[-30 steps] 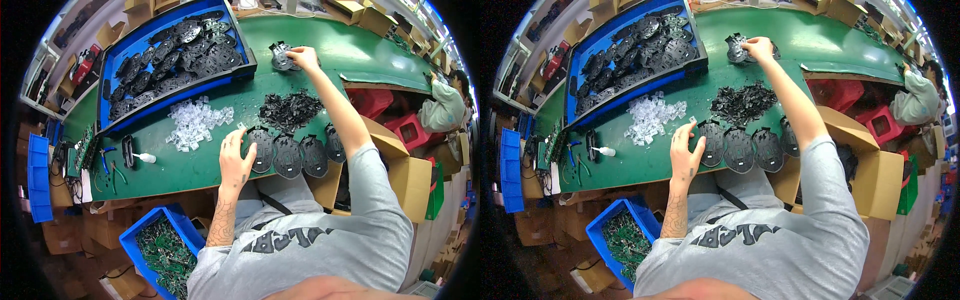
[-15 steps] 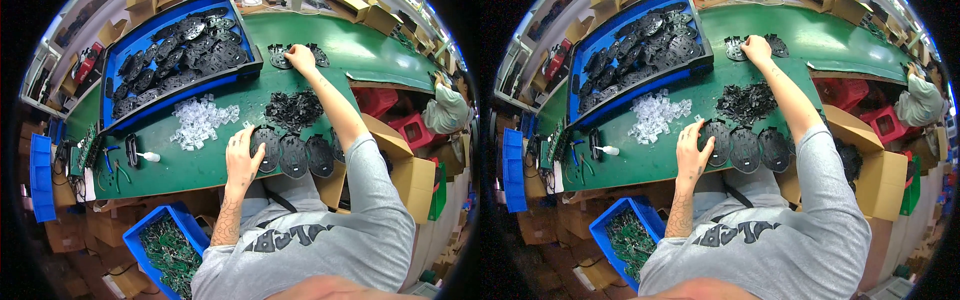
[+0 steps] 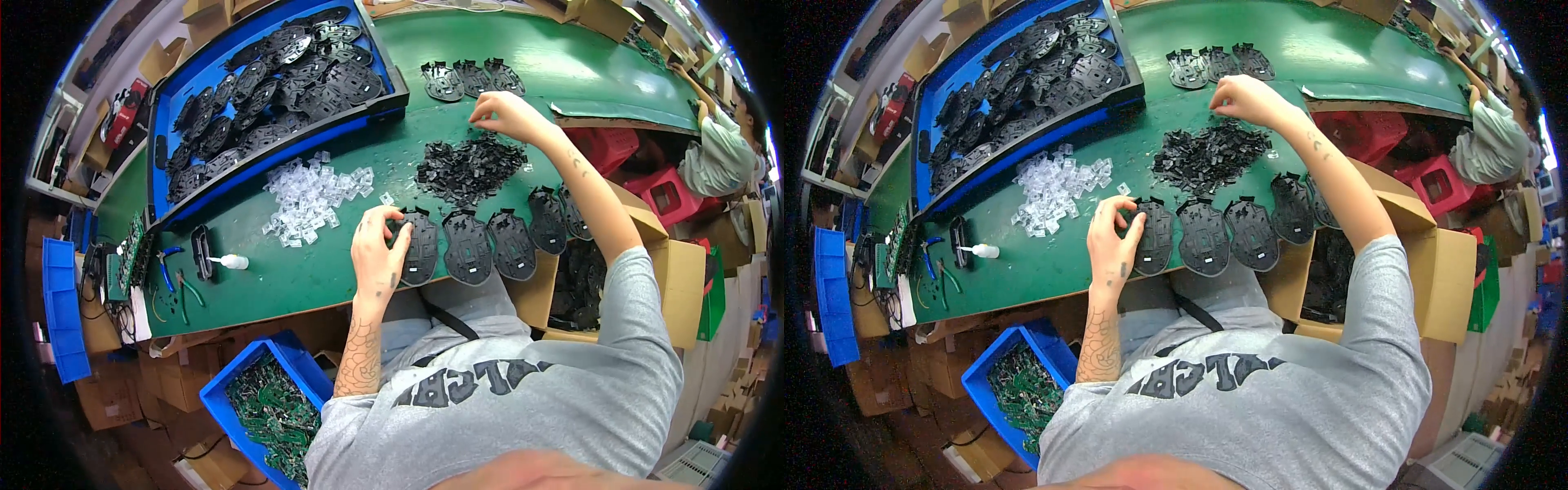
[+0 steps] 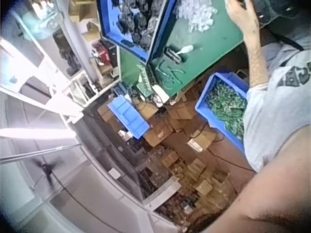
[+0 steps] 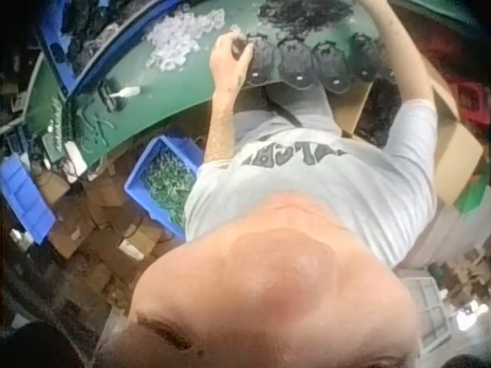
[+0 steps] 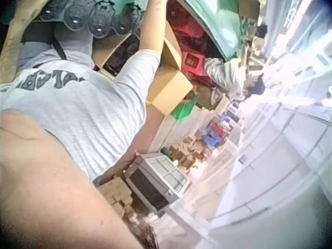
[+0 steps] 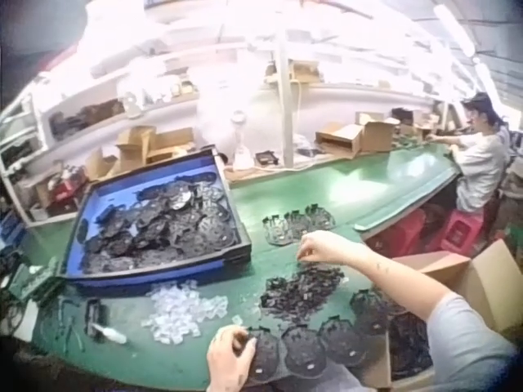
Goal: The person assembles computer mouse bases by taking mouse shells from a box, lining them up on the table, applying liquid onto them with a squeeze bottle, and attaching small components onto the shells by hand.
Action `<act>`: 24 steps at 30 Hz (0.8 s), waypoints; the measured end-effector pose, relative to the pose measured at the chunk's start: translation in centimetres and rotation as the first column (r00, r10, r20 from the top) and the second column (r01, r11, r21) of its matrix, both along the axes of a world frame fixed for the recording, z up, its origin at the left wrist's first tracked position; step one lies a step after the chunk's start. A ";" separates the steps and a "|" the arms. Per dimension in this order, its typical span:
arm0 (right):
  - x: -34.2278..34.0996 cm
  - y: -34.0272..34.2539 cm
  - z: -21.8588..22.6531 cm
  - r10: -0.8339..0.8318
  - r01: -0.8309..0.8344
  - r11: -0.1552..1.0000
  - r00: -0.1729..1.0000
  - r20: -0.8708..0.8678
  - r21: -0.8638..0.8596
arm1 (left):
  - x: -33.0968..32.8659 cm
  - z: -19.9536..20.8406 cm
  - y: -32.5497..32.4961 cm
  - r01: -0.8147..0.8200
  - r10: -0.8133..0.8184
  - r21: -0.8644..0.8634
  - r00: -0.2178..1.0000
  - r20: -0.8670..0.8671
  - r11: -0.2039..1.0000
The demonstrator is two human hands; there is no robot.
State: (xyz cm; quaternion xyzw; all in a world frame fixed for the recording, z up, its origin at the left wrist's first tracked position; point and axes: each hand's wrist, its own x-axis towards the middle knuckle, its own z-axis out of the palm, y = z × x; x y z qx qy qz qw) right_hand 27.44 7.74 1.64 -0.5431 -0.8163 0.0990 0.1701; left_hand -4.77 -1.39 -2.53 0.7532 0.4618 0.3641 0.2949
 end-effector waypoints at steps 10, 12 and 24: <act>0.6 -1.7 -0.7 0.018 -0.018 1.000 1.000 -0.010 0.004 | 0.2 -0.4 -0.1 0.009 0.010 0.154 0.993 -0.121 0.988; 0.2 -1.7 -0.6 -0.031 0.031 0.998 1.000 -0.004 -0.057 | 0.3 -0.4 0.0 0.034 -0.003 0.201 0.988 -0.153 0.979; -4.3 -5.4 2.7 -0.271 -0.018 0.915 0.713 -0.647 -0.404 | -0.1 0.1 -0.6 0.032 0.129 -0.259 0.804 0.580 0.965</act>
